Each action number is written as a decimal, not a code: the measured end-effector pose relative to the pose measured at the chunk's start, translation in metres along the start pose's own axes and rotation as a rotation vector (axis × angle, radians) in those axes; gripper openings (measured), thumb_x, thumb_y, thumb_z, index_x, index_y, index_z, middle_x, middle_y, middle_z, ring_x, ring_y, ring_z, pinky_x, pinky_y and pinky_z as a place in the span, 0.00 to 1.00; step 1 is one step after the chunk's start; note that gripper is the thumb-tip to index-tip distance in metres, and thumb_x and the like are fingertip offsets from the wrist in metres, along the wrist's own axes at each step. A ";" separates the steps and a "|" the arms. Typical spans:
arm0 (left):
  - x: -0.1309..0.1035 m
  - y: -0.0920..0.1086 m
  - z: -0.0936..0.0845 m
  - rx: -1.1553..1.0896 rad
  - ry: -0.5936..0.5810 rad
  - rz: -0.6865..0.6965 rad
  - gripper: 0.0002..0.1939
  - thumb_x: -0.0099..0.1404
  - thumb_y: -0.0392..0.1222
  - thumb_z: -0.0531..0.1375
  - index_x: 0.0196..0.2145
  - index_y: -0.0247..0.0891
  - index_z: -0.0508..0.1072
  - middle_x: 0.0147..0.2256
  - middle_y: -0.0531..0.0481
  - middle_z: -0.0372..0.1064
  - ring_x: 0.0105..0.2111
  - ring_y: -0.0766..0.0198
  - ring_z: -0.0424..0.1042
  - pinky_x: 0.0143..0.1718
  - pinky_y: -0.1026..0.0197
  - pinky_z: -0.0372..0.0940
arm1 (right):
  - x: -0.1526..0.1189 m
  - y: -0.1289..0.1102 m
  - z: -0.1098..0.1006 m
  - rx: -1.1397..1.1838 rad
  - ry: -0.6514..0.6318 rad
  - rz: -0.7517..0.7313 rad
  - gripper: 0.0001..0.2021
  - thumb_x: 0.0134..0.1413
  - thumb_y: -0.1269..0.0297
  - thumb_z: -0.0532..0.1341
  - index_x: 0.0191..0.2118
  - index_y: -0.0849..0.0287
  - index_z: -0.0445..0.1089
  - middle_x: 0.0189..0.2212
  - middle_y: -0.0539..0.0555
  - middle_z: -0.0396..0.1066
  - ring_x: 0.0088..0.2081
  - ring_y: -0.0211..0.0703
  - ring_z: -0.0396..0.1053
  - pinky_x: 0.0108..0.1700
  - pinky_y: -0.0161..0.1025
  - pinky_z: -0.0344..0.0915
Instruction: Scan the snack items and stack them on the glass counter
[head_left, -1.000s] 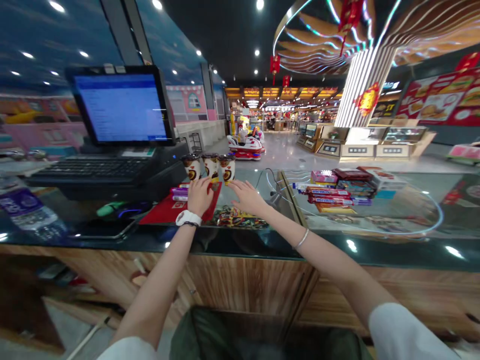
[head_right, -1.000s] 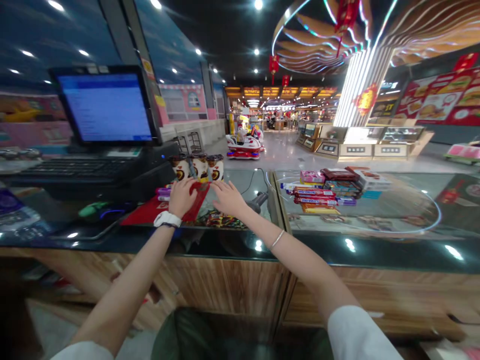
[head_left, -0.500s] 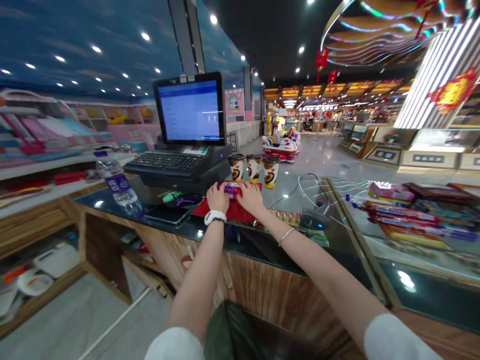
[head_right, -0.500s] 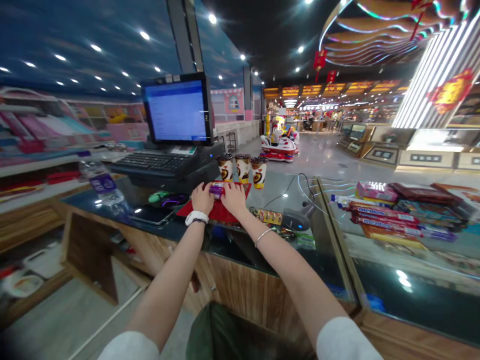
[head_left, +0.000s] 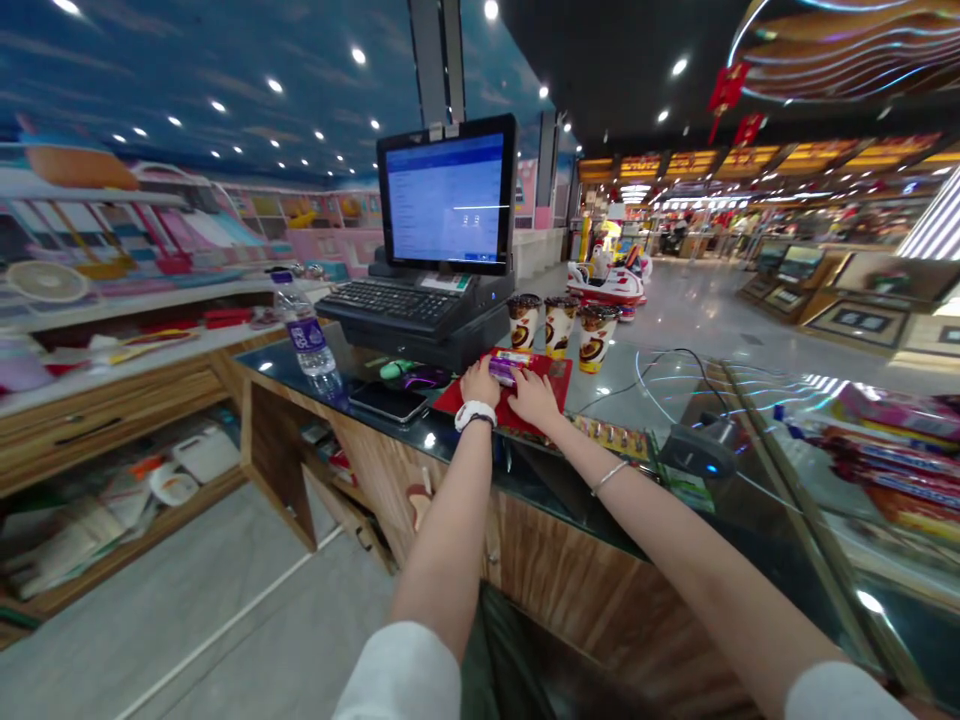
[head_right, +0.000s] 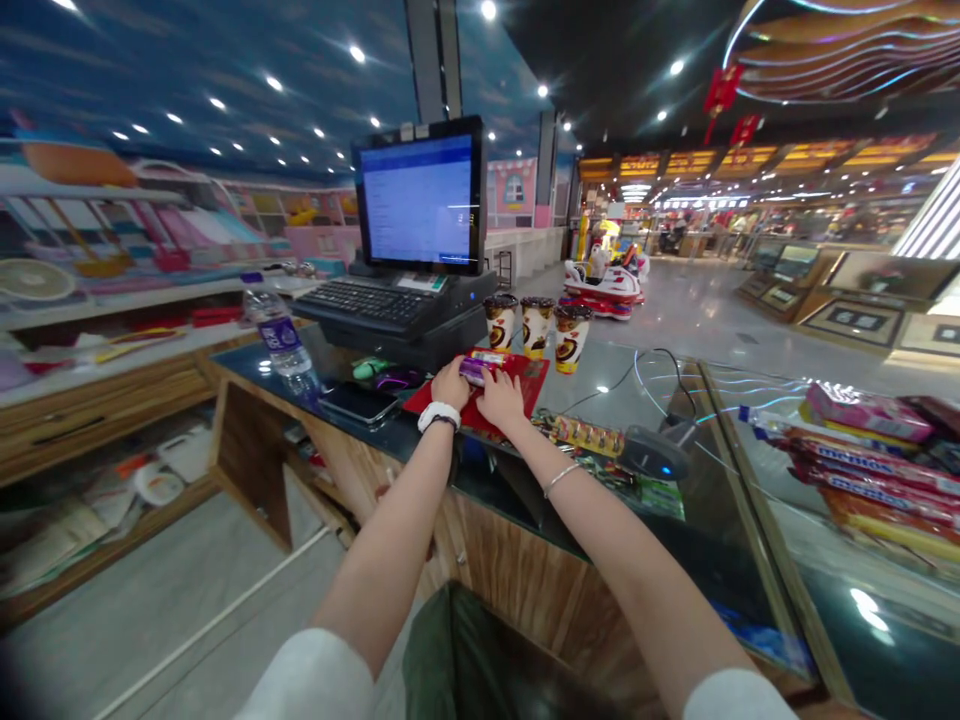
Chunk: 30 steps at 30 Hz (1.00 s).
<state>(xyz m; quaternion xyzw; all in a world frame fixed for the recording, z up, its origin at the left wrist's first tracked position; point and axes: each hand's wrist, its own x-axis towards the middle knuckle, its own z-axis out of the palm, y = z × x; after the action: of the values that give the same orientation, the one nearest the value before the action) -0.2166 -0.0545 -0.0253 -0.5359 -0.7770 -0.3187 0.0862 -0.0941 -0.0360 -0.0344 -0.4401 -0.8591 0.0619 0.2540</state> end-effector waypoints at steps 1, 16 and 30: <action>0.000 0.000 0.000 -0.019 -0.001 -0.005 0.27 0.65 0.29 0.50 0.59 0.41 0.68 0.53 0.41 0.73 0.54 0.55 0.72 0.56 0.54 0.64 | 0.000 0.001 0.002 0.014 0.003 0.001 0.30 0.57 0.68 0.57 0.66 0.60 0.58 0.64 0.67 0.61 0.65 0.58 0.59 0.67 0.59 0.50; -0.011 0.014 -0.024 -0.137 0.266 0.014 0.28 0.63 0.28 0.53 0.59 0.43 0.71 0.55 0.42 0.67 0.56 0.51 0.67 0.59 0.52 0.63 | -0.003 -0.004 -0.018 0.287 0.148 -0.024 0.32 0.53 0.74 0.54 0.66 0.61 0.59 0.66 0.62 0.60 0.67 0.49 0.57 0.68 0.49 0.56; -0.038 0.096 -0.049 -0.154 0.366 0.208 0.18 0.66 0.39 0.63 0.54 0.45 0.75 0.44 0.43 0.68 0.46 0.52 0.69 0.50 0.54 0.64 | -0.067 0.057 -0.100 0.355 0.323 -0.209 0.35 0.51 0.74 0.56 0.67 0.57 0.58 0.69 0.61 0.53 0.70 0.52 0.50 0.71 0.55 0.48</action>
<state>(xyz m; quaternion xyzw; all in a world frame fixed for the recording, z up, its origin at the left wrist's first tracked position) -0.1262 -0.0912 0.0332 -0.5515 -0.6623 -0.4585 0.2168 0.0289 -0.0655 0.0077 -0.3015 -0.8239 0.1140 0.4662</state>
